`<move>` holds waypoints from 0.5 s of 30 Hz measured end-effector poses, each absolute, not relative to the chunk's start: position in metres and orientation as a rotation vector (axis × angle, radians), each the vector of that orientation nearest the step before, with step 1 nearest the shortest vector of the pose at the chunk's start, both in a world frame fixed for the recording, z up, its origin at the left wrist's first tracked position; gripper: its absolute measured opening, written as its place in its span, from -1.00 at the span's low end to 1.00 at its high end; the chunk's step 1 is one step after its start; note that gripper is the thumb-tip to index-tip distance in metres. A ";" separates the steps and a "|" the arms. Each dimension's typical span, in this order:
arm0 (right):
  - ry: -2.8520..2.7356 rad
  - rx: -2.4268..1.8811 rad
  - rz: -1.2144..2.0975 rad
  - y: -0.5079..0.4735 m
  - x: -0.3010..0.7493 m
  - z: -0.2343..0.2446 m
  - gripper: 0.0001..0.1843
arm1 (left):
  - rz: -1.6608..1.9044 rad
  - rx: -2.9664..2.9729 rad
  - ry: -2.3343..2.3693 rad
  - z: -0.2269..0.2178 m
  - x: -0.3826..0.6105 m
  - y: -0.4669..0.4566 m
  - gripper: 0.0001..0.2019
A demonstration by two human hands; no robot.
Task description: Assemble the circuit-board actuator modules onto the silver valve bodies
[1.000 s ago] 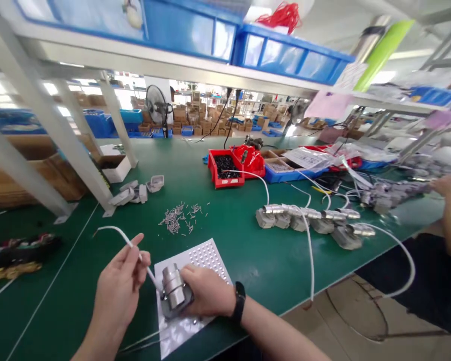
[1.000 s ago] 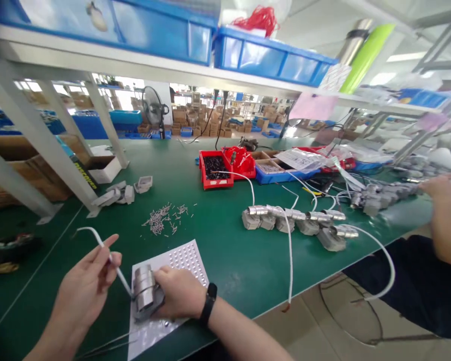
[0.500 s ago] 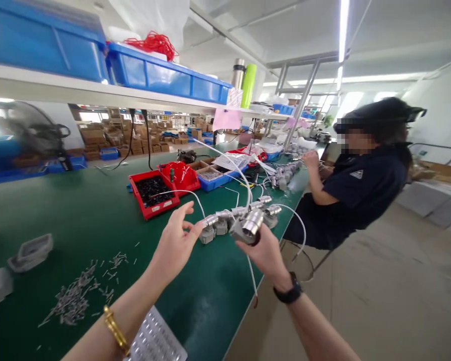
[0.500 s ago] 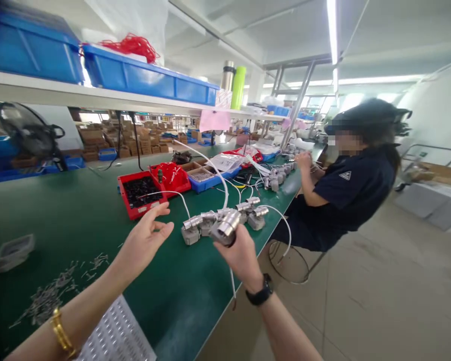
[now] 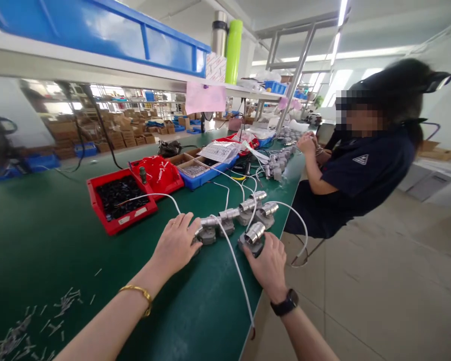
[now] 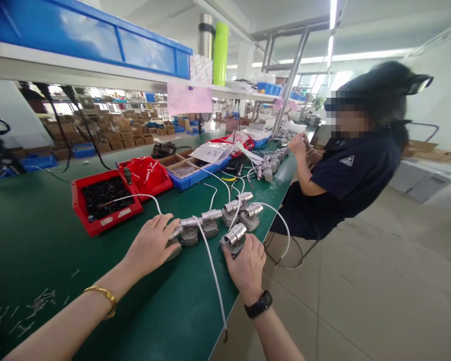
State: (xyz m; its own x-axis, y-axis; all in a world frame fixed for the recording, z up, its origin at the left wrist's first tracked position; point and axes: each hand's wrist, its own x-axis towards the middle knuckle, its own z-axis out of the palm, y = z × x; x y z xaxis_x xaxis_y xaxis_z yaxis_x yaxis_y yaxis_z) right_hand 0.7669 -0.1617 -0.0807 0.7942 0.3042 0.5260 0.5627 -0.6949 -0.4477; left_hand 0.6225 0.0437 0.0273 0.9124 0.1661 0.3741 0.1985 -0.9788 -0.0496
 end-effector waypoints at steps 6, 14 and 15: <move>-0.651 -2.381 -0.592 -0.150 0.791 -0.081 -0.51 | -0.323 -3.136 -0.364 0.013 0.652 0.056 -0.47; -0.629 -2.296 -0.720 -0.138 0.825 -0.097 -0.37 | -0.363 -2.995 -0.392 0.007 0.661 0.052 -0.84; -0.639 -2.293 -0.720 -0.137 0.827 -0.099 -0.36 | -0.349 -2.985 -0.364 0.008 0.662 0.052 -0.83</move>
